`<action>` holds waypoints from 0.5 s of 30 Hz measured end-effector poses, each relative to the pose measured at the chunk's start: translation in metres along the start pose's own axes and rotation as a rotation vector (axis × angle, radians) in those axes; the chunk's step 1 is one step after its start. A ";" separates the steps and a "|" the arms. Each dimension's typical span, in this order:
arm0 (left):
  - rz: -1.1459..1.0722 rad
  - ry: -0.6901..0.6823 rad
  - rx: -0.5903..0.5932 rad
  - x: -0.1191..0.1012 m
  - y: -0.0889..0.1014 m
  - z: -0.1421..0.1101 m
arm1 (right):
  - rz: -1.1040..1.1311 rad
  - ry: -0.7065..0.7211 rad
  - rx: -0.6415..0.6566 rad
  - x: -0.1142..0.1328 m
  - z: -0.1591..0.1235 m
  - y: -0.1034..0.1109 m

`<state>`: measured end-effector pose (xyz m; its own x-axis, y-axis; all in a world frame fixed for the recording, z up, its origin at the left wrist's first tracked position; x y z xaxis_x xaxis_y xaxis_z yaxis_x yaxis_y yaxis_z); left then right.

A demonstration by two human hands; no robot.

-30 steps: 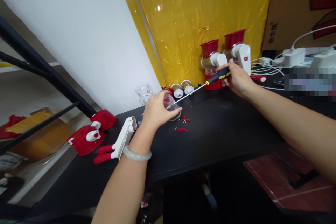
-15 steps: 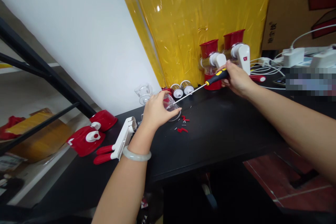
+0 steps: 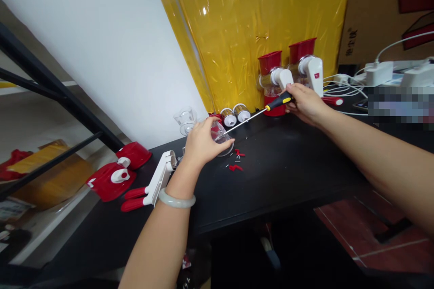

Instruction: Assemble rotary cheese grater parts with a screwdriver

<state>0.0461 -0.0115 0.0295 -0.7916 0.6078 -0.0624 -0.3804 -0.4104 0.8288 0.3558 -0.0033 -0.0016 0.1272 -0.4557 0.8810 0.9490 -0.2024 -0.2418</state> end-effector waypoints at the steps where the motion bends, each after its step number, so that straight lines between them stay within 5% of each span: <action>1: -0.001 0.001 0.000 0.000 0.000 0.000 | 0.034 -0.008 -0.017 0.000 0.000 0.000; 6: -0.011 0.003 -0.007 0.000 0.000 -0.001 | 0.206 -0.066 0.007 0.002 -0.001 -0.002; 15: -0.011 0.000 -0.009 0.000 0.000 0.000 | 0.089 -0.024 -0.031 -0.001 0.001 0.000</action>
<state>0.0459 -0.0118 0.0292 -0.7875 0.6121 -0.0720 -0.3934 -0.4092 0.8233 0.3560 -0.0023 -0.0017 0.2174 -0.4524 0.8649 0.9244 -0.1891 -0.3313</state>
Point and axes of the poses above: each hand's wrist, its own z-axis towards the middle knuckle, its own y-axis out of the back of the hand, x = y × z, the point moved 1 cm from there along z, towards the middle knuckle, and after that the axes turned 1 degree about z, right-handed, at the moved point
